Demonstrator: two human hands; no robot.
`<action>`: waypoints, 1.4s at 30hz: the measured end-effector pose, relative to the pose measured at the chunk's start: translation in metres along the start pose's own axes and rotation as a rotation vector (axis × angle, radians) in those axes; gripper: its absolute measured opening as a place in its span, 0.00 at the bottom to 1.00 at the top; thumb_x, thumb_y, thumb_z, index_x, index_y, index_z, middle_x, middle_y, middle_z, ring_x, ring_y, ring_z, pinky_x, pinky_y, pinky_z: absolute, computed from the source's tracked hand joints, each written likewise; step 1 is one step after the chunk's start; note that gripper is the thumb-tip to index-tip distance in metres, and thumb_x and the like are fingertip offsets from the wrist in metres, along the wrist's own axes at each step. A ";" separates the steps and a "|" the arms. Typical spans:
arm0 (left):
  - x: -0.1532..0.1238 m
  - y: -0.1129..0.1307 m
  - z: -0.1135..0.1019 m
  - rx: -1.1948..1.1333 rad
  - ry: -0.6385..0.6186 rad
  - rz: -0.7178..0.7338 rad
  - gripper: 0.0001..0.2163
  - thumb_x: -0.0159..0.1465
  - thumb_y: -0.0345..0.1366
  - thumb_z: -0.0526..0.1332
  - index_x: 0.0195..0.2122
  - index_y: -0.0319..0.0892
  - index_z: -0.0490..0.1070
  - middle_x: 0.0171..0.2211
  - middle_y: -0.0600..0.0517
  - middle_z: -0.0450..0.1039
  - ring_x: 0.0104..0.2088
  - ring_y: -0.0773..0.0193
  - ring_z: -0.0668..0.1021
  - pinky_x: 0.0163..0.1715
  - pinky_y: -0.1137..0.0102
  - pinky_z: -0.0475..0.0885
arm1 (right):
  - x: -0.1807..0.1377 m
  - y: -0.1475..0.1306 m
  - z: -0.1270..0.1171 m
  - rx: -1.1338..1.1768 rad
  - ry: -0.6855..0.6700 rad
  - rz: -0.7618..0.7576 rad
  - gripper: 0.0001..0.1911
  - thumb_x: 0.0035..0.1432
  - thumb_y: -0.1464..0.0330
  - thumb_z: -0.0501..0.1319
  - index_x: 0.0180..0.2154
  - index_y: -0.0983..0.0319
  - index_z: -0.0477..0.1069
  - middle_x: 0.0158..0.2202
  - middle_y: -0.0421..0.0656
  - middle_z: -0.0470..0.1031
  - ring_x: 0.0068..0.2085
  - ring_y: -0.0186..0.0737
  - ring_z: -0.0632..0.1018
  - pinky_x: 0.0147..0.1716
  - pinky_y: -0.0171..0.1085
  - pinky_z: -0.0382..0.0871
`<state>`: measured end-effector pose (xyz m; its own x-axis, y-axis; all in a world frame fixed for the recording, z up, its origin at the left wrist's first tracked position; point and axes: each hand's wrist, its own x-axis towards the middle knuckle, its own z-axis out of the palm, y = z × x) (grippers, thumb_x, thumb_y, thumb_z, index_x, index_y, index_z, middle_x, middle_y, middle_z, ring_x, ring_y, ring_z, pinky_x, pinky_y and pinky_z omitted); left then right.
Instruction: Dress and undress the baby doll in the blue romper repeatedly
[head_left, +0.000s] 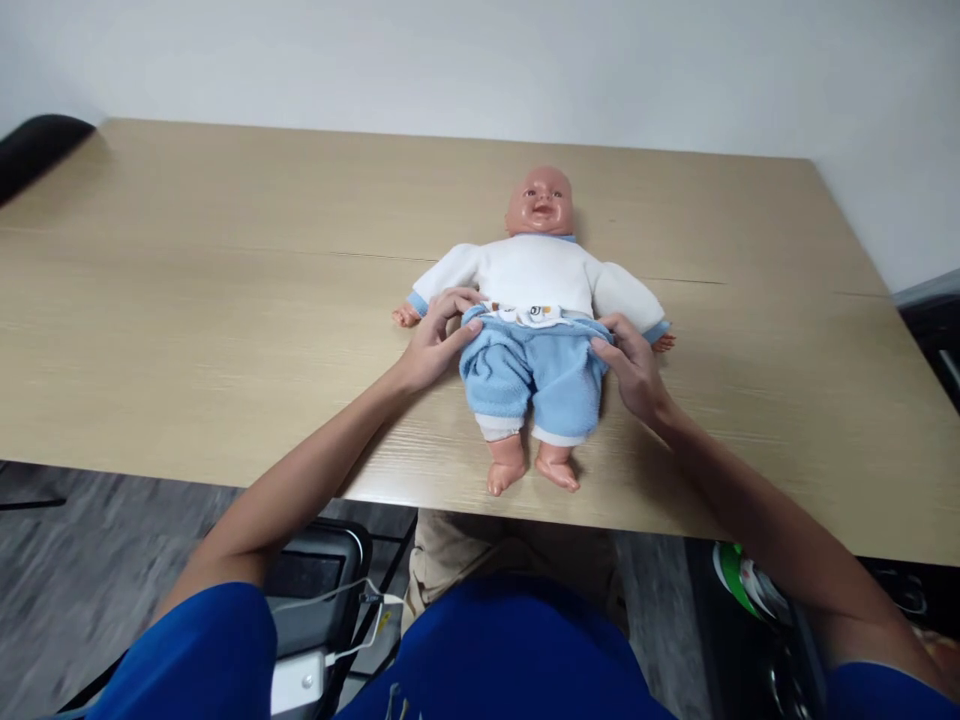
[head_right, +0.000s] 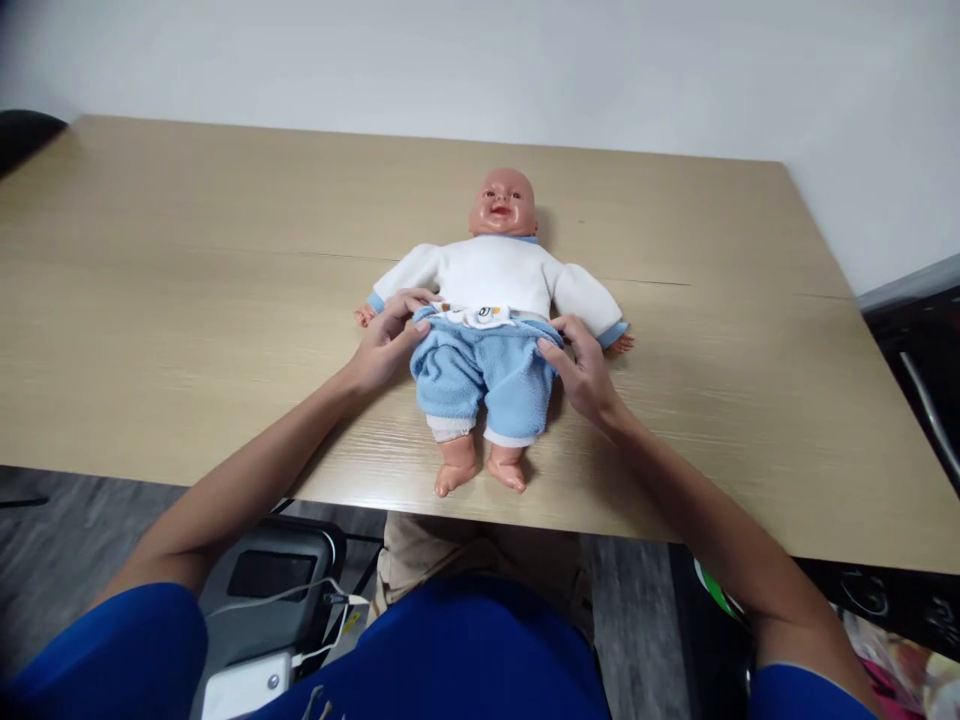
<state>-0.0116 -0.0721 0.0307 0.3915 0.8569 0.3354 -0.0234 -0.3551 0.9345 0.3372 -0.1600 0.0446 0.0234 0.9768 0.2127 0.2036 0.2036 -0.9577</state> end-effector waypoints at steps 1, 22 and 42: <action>0.004 -0.001 0.001 0.013 0.005 0.029 0.27 0.75 0.68 0.78 0.44 0.48 0.82 0.61 0.41 0.84 0.66 0.45 0.82 0.70 0.51 0.78 | 0.004 -0.003 0.000 -0.034 -0.007 -0.048 0.19 0.72 0.46 0.77 0.42 0.52 0.79 0.39 0.41 0.72 0.43 0.49 0.72 0.46 0.47 0.70; 0.053 -0.023 0.018 -0.238 0.012 -0.263 0.35 0.65 0.74 0.84 0.48 0.44 0.83 0.37 0.52 0.77 0.34 0.62 0.75 0.34 0.66 0.68 | 0.053 0.024 0.016 0.424 0.065 0.324 0.35 0.54 0.32 0.85 0.44 0.50 0.79 0.45 0.45 0.86 0.61 0.62 0.85 0.69 0.59 0.84; 0.033 -0.046 -0.003 -0.093 0.095 -0.218 0.30 0.71 0.72 0.75 0.50 0.48 0.81 0.47 0.47 0.83 0.50 0.49 0.83 0.56 0.56 0.82 | 0.031 0.009 0.011 0.343 -0.028 0.416 0.33 0.59 0.30 0.81 0.50 0.43 0.79 0.54 0.44 0.91 0.65 0.65 0.87 0.67 0.61 0.86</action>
<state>-0.0006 -0.0265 -0.0010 0.3082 0.9423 0.1303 -0.0339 -0.1260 0.9915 0.3289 -0.1269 0.0405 0.0070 0.9801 -0.1985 -0.1492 -0.1953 -0.9693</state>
